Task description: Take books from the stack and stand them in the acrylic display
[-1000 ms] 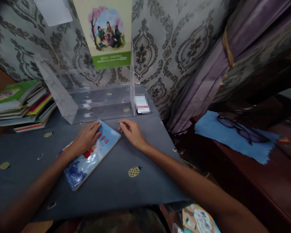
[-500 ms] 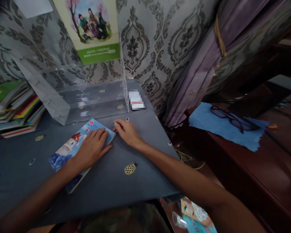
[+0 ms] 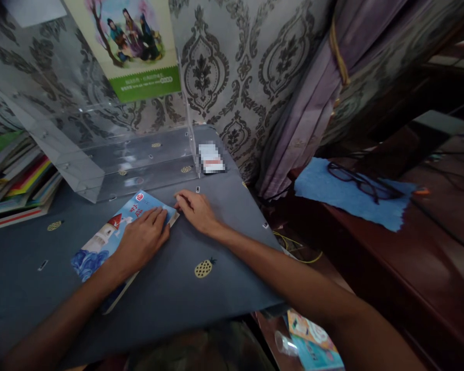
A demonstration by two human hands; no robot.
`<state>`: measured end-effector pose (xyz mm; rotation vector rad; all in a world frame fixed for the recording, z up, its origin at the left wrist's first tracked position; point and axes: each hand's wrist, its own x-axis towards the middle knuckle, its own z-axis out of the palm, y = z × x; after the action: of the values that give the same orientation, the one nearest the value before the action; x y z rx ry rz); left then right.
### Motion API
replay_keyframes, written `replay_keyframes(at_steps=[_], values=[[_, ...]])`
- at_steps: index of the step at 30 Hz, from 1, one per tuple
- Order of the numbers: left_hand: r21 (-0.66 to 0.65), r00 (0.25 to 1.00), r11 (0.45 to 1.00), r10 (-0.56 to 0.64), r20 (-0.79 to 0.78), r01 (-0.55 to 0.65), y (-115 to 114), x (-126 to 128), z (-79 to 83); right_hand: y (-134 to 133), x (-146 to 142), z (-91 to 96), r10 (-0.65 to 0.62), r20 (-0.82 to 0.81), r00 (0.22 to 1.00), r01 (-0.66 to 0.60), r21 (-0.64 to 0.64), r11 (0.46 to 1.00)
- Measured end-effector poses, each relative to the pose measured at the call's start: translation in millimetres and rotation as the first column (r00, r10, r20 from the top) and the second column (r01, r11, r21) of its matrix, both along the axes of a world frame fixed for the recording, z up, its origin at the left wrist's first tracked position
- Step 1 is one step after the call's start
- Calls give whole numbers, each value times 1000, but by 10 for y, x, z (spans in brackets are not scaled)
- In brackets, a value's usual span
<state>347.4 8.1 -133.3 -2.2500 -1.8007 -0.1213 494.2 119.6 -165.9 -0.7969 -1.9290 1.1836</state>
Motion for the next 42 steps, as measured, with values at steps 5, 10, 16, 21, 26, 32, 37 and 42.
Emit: replay_keyframes(at_steps=[5, 10, 16, 21, 26, 32, 37, 42], values=[[51, 1000, 999, -9, 4, 9, 8, -33, 20, -6, 11, -6, -15, -21, 1000, 14, -28, 999], [81, 1000, 996, -24, -4, 25, 2, -28, 11, -10, 21, -1, -24, -37, 999, 23, -24, 999], [23, 1000, 1000, -6, 27, 5, -16, -6, 4, -20, 32, 31, -42, -29, 999, 42, -11, 999], [-13, 999, 1000, 14, 43, -14, -23, -1, -30, -85, 65, 105, -38, -12, 999, 39, 81, 996], [-10, 998, 1000, 19, 54, -19, -25, 5, -70, -131, 83, 120, 12, 74, 997, -29, 234, 972], [-37, 999, 999, 28, 36, -27, -43, -2, -60, -140, 68, 58, 24, 192, 981, -93, 362, 928], [-35, 1000, 999, 13, 15, -12, -60, -15, -62, -163, 79, 45, -45, 223, 974, -64, 459, 886], [-58, 999, 998, 28, 32, -26, -65, -1, -37, -175, 73, 20, -117, 370, 922, -121, 560, 819]])
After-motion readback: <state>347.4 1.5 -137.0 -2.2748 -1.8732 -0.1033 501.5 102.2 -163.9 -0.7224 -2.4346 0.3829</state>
